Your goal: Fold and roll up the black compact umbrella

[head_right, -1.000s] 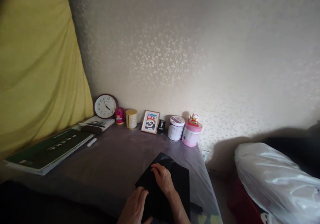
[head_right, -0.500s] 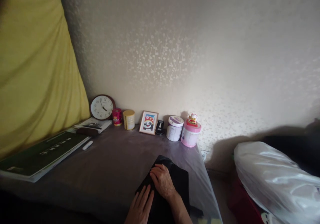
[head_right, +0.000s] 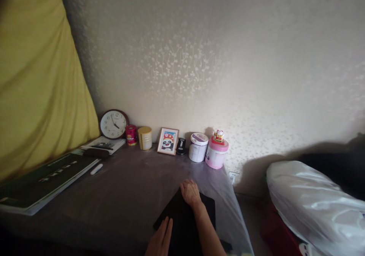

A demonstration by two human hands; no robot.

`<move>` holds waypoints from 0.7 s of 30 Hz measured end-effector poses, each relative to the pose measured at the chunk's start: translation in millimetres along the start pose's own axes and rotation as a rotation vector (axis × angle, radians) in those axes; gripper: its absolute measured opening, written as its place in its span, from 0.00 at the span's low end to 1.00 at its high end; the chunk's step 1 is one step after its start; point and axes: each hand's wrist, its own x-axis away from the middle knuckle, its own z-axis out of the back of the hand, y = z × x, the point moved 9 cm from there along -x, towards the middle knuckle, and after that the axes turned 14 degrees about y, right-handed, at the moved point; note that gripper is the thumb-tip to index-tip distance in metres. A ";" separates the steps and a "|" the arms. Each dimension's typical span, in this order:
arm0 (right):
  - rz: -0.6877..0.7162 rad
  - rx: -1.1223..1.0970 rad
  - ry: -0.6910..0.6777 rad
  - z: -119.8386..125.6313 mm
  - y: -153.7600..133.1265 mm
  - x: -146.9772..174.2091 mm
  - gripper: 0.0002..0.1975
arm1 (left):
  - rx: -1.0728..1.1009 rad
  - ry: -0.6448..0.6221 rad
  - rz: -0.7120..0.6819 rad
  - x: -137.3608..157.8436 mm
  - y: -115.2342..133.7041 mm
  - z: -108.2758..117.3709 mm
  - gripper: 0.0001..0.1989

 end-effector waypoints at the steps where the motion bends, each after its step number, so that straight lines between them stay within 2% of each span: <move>1: -0.017 0.003 0.009 -0.6 2.7 -1.8 0.17 | 0.025 -0.033 0.013 -0.6 0.1 -1.6 0.33; 4: -0.097 0.016 0.070 6.9 15.9 -2.5 0.16 | 0.101 -0.120 0.051 0.4 -0.5 -5.2 0.33; 7: -0.208 0.045 0.159 31.8 40.6 9.8 0.16 | 0.163 -0.172 0.073 3.0 -0.4 -3.2 0.34; 11: -0.409 0.040 0.353 83.9 82.9 56.3 0.16 | 0.174 -0.218 0.054 3.6 7.3 8.1 0.41; 13: -0.505 0.021 0.393 100.4 96.2 86.9 0.16 | 0.135 -0.271 0.068 3.8 10.5 13.3 0.45; 15: -0.580 0.006 0.389 107.5 99.4 114.0 0.16 | 0.112 -0.317 0.097 3.9 12.6 19.2 0.45; 17: -0.664 -0.042 0.332 104.5 96.2 134.5 0.19 | 0.134 -0.326 0.110 3.1 15.5 25.9 0.45; 21: -0.777 -0.157 0.208 90.3 80.0 152.4 0.23 | 0.170 -0.321 0.112 3.8 16.5 31.7 0.45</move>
